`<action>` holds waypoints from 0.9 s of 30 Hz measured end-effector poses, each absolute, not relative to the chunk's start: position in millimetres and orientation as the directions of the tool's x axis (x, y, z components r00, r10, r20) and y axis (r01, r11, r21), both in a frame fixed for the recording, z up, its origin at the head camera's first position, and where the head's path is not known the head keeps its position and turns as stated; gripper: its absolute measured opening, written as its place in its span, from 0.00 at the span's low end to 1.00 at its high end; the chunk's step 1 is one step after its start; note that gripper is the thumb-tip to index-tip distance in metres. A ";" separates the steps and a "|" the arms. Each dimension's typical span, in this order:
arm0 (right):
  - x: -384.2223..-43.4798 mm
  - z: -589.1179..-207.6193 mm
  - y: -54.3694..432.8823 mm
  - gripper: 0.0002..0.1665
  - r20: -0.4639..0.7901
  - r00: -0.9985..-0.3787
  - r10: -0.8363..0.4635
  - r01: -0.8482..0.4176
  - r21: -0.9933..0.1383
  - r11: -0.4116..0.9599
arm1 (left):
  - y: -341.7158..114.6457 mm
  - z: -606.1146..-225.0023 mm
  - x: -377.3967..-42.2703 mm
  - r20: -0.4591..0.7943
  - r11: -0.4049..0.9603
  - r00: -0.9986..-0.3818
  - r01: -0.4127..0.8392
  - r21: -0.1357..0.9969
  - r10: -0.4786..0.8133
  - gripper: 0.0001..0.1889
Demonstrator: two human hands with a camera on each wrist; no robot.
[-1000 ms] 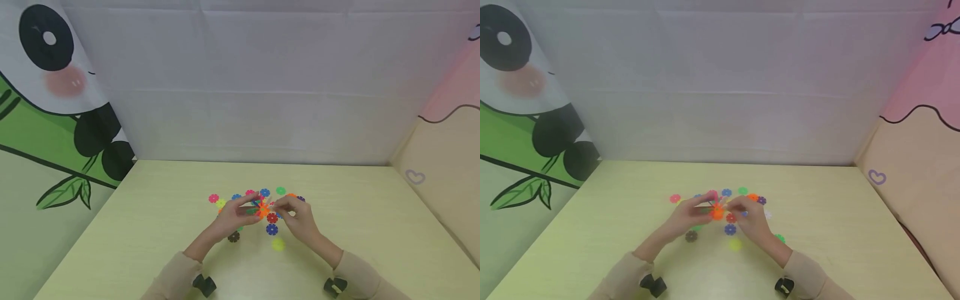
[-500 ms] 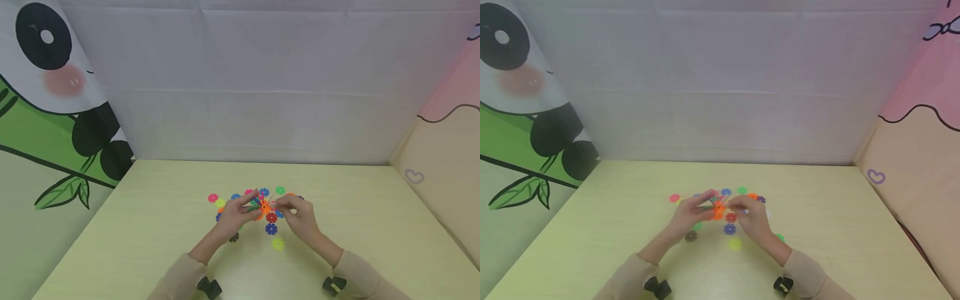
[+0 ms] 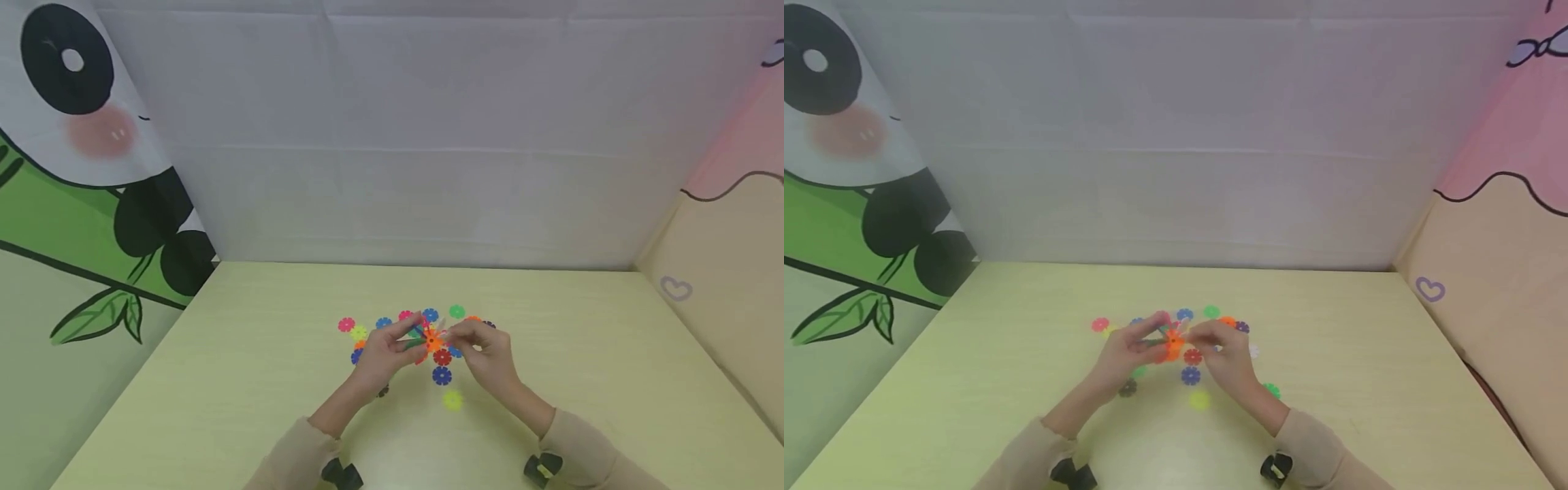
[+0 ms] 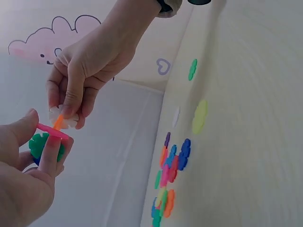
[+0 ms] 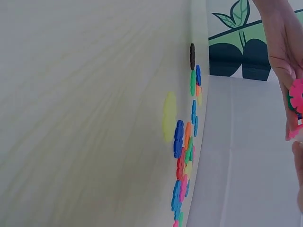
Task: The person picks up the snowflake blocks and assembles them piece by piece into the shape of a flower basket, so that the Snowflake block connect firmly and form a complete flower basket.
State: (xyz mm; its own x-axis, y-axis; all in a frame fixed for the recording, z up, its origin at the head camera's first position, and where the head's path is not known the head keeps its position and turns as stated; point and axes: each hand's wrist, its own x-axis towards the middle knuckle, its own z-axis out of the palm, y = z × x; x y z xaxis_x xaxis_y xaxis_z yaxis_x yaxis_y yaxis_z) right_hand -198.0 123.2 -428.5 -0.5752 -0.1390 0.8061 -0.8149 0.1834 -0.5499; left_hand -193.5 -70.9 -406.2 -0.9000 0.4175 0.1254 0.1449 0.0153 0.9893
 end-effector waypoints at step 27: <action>-197.5 -441.2 234.8 0.23 0.017 -0.866 -0.499 -0.359 -0.715 0.600 | -102.2 -413.8 -209.7 0.019 0.163 -0.897 0.101 0.981 0.442 0.27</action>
